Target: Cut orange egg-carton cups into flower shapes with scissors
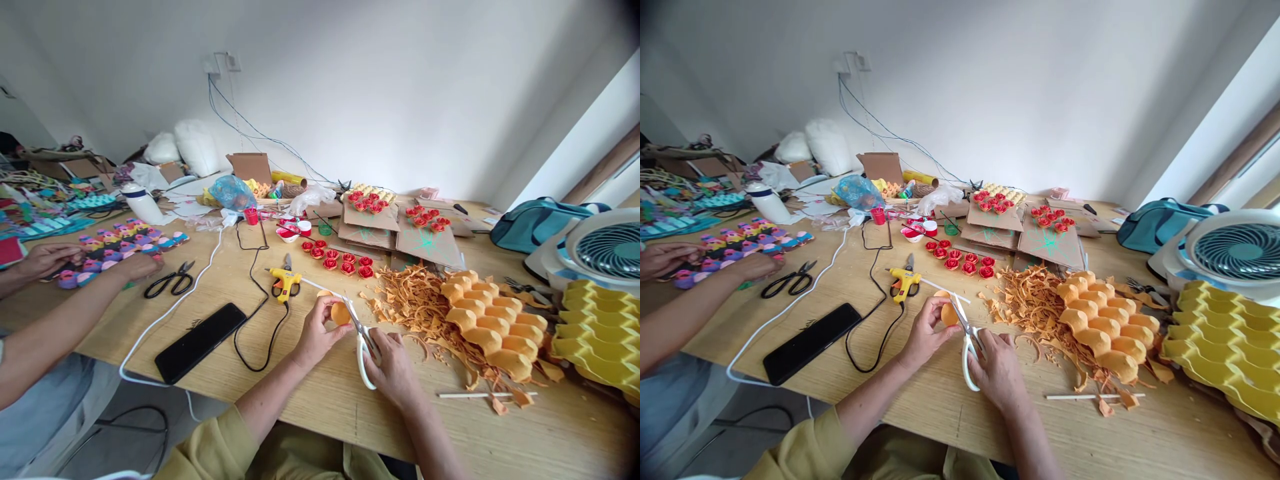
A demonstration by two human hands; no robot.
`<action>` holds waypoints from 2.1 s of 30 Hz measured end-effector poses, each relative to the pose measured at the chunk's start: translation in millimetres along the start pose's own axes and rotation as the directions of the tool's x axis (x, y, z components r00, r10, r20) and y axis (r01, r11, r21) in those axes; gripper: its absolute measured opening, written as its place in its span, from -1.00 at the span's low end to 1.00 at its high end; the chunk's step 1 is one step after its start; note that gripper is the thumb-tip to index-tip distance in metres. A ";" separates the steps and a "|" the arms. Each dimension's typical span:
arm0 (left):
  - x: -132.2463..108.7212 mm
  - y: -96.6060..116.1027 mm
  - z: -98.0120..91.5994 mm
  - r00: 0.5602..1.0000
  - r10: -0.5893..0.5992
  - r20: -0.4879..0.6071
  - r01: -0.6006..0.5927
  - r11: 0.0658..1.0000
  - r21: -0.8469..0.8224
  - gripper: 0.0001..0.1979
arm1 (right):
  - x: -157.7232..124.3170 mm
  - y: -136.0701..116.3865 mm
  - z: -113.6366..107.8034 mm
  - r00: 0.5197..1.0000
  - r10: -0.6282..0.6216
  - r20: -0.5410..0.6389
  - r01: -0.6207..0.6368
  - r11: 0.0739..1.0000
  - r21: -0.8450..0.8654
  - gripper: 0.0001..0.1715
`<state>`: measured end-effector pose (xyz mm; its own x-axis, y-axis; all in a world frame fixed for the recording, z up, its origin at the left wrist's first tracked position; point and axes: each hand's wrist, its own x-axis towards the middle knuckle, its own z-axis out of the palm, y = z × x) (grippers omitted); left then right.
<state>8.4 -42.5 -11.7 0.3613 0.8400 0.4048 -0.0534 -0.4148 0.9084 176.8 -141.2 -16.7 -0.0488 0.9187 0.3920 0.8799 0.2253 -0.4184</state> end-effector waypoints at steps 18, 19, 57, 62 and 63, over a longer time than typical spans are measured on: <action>1.9 -1.0 -0.7 0.999 0.049 -0.011 -0.049 0.998 0.043 -0.52 | 0.8 -0.1 -1.8 0.993 0.109 -0.039 -0.104 0.989 0.104 -0.80; 1.7 -1.6 -0.6 0.998 0.054 -0.013 -0.054 0.998 0.043 -0.52 | 0.7 -0.4 -1.8 0.994 0.105 -0.024 -0.102 0.990 0.101 -0.81; 25.8 -7.3 -31.3 0.930 -0.186 -0.317 0.110 0.964 -0.243 -0.59 | 1.8 4.4 -0.1 0.942 0.316 -0.115 -0.276 0.921 0.274 -0.58; 20.3 -6.2 -25.2 0.986 0.025 -0.166 0.014 0.974 0.228 -0.62 | 1.8 6.3 1.6 0.945 0.310 -0.107 -0.274 0.926 0.260 -0.59; 18.4 -6.6 -23.0 0.992 0.055 -0.112 -0.015 0.946 0.325 -0.62 | 1.9 6.7 1.8 0.945 0.311 -0.106 -0.275 0.926 0.259 -0.59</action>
<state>-6.0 -16.2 -7.8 0.2512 0.8500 0.4630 0.2461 -0.5187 0.8188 181.8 -137.4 -20.2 0.2776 0.9032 0.3273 0.7057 0.0394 -0.7074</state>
